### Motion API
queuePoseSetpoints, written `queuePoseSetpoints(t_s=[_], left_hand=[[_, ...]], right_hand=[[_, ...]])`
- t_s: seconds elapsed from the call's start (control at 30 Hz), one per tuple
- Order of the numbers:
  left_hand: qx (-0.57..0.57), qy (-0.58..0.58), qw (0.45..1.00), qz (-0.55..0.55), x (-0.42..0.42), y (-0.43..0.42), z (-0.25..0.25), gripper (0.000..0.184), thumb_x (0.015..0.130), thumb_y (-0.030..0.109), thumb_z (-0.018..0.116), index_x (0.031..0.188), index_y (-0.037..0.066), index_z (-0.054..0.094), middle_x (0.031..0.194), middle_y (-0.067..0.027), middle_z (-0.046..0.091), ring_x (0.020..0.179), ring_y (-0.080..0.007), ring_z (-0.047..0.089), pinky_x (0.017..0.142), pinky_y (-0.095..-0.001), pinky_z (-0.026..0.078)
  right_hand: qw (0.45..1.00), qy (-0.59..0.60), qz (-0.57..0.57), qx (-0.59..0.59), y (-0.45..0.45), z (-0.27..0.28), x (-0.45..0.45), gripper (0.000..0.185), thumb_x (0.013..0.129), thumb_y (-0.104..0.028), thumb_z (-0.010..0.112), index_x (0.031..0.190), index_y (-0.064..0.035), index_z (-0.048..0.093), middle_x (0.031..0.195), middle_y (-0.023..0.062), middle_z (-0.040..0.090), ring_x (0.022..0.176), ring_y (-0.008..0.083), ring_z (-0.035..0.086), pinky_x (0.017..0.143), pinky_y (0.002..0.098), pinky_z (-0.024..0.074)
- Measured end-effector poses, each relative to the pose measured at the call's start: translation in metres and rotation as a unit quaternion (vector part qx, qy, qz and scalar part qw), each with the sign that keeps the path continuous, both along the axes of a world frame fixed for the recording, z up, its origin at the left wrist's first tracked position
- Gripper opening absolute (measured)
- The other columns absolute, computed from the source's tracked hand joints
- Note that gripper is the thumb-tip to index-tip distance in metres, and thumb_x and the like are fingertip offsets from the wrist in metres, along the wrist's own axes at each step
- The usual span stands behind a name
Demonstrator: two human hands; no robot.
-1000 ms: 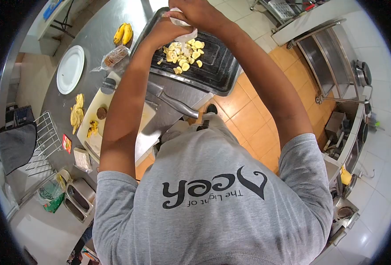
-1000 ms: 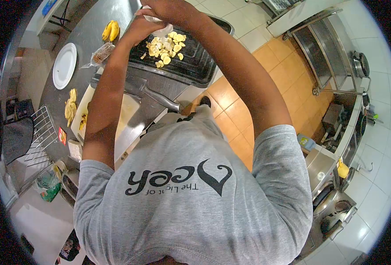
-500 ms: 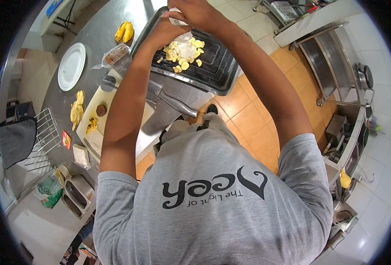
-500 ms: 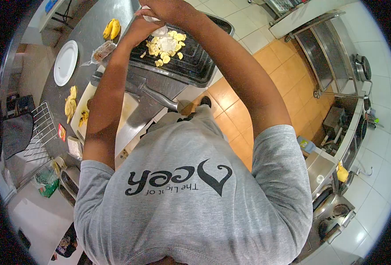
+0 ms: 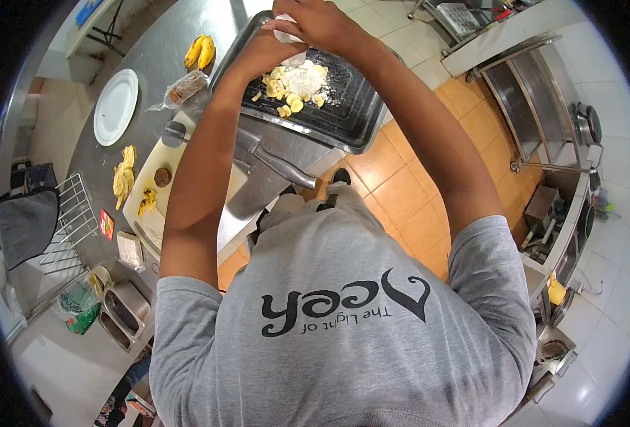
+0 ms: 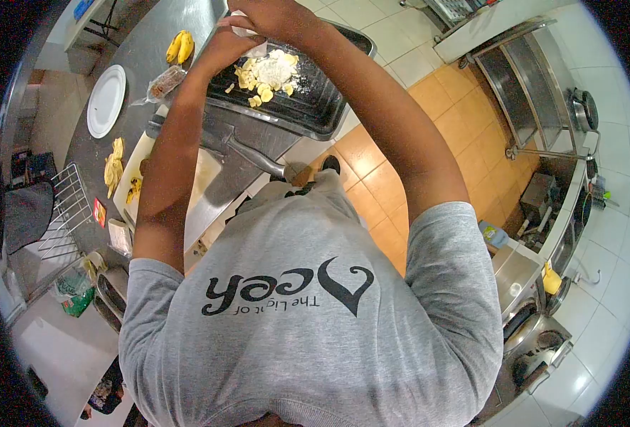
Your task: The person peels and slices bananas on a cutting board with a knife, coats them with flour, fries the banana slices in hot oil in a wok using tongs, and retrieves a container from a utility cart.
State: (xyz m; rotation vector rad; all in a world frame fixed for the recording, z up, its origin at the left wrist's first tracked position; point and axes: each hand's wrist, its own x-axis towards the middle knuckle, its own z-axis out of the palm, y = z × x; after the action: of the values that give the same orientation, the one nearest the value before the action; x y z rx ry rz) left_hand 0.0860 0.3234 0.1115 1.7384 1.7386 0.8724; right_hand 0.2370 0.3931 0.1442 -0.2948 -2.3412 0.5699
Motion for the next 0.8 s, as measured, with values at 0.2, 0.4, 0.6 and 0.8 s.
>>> queuePoseSetpoints(t_s=[0.2,0.4,0.6,0.8], left_hand=[[-0.035,-0.015,0.999,-0.017,0.005,-0.011,0.024,0.042,0.079,0.026,0.073,0.111,0.002,0.062,0.108,-0.0146,0.065,0.098,-0.0235,0.064,0.084,-0.0334,0.05],[-0.054,-0.123,0.985,-0.106,-0.02,-0.001,-0.005,0.045,0.079,0.021,0.073,0.117,0.003,0.058,0.103,-0.0066,0.066,0.092,-0.0138,0.063,0.08,-0.0293,0.05],[-0.053,-0.177,0.972,-0.142,-0.013,-0.001,-0.001,0.059,0.076,0.027,0.08,0.123,0.002,0.054,0.109,-0.0067,0.063,0.099,-0.0117,0.058,0.086,-0.0264,0.047],[0.049,-0.111,0.984,-0.128,-0.001,0.0,0.016,0.061,0.073,0.028,0.081,0.123,0.005,0.055,0.113,-0.008,0.062,0.103,-0.0117,0.056,0.089,-0.0265,0.045]], right_hand=[[0.999,0.009,0.006,-0.049,0.001,0.003,0.002,0.023,0.09,-0.026,0.058,0.1,-0.0046,0.057,0.093,0.0167,0.055,0.09,0.0343,0.056,0.08,0.041,0.0452],[0.961,-0.065,0.038,-0.266,0.026,-0.014,0.023,0.034,0.085,-0.02,0.069,0.114,-0.0042,0.061,0.108,0.0099,0.066,0.087,0.0177,0.067,0.077,0.0293,0.0523],[0.986,-0.093,-0.013,-0.137,0.025,-0.012,0.022,0.028,0.074,-0.013,0.077,0.1,-0.004,0.071,0.089,0.0084,0.072,0.08,0.0149,0.067,0.074,0.0271,0.0532],[0.996,-0.079,-0.02,0.029,0.014,-0.001,0.007,0.024,0.074,-0.012,0.072,0.098,-0.0077,0.072,0.085,0.0129,0.07,0.072,0.0233,0.068,0.068,0.0308,0.0522]])
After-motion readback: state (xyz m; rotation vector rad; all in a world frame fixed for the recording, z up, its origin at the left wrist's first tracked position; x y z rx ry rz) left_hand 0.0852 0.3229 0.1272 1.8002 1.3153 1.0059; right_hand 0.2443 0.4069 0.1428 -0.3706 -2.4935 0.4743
